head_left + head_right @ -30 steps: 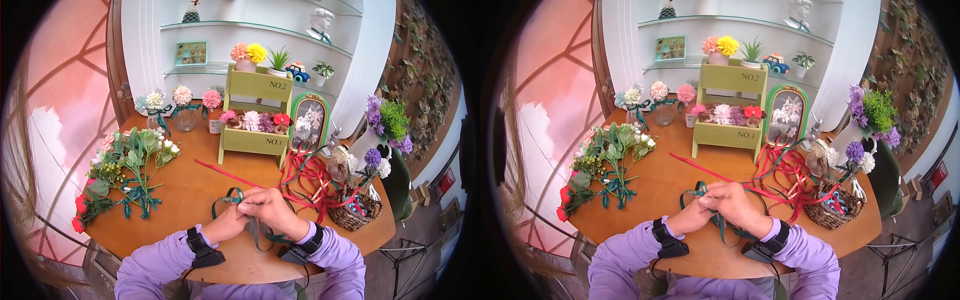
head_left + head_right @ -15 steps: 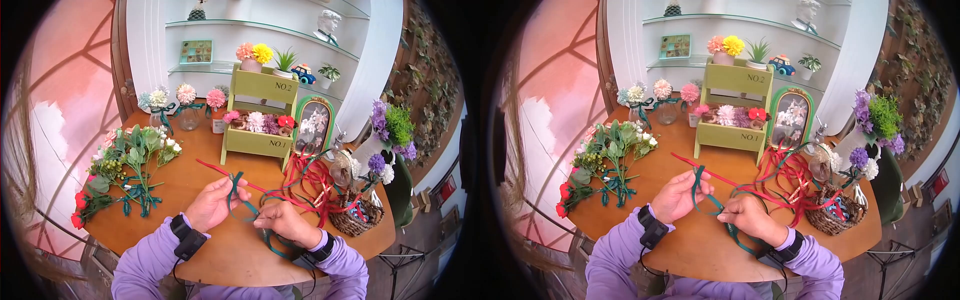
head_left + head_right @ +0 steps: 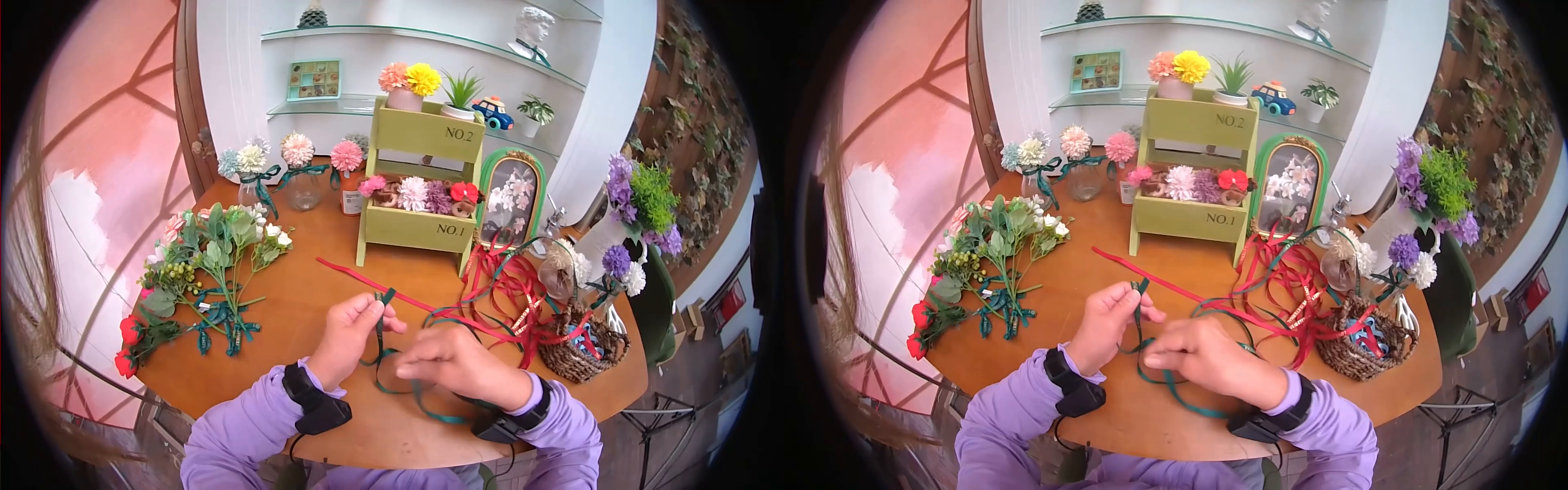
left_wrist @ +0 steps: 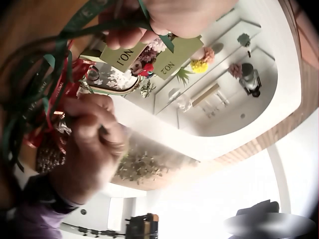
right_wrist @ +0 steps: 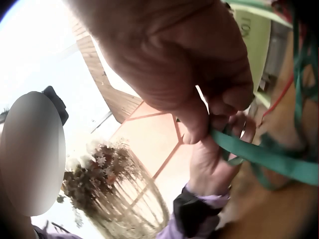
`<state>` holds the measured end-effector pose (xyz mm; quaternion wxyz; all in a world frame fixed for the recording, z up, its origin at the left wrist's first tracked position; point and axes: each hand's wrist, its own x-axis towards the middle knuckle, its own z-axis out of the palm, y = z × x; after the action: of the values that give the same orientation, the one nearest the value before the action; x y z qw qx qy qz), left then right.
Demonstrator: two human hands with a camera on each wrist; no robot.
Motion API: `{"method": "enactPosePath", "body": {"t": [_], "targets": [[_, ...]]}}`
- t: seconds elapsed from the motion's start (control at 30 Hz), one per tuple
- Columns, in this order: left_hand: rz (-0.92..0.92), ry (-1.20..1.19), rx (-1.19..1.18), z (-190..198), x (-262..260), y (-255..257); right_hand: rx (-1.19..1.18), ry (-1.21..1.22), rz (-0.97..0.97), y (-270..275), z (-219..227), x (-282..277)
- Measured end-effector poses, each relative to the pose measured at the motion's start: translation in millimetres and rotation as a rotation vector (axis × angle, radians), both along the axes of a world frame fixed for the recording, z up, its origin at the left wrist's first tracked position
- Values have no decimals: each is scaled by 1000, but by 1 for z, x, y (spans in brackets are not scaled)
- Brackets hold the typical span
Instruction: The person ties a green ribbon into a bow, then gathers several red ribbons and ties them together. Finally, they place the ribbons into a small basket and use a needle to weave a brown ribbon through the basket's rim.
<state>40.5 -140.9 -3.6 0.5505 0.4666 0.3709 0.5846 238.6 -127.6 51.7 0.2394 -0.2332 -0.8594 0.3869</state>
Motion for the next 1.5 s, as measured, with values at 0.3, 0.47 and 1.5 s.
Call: {"method": "enactPosePath", "body": {"t": [0.3,0.47,1.5], "targets": [[-107,-97,-1,3,5,-11,355,231,-369,14,-4,-33],[-161,-142,-18,1,-4,-8,137,335,-389,14,-7,-34],[-352,-218,-55,3,-2,-6,54,219,-322,19,-5,-22]]}}
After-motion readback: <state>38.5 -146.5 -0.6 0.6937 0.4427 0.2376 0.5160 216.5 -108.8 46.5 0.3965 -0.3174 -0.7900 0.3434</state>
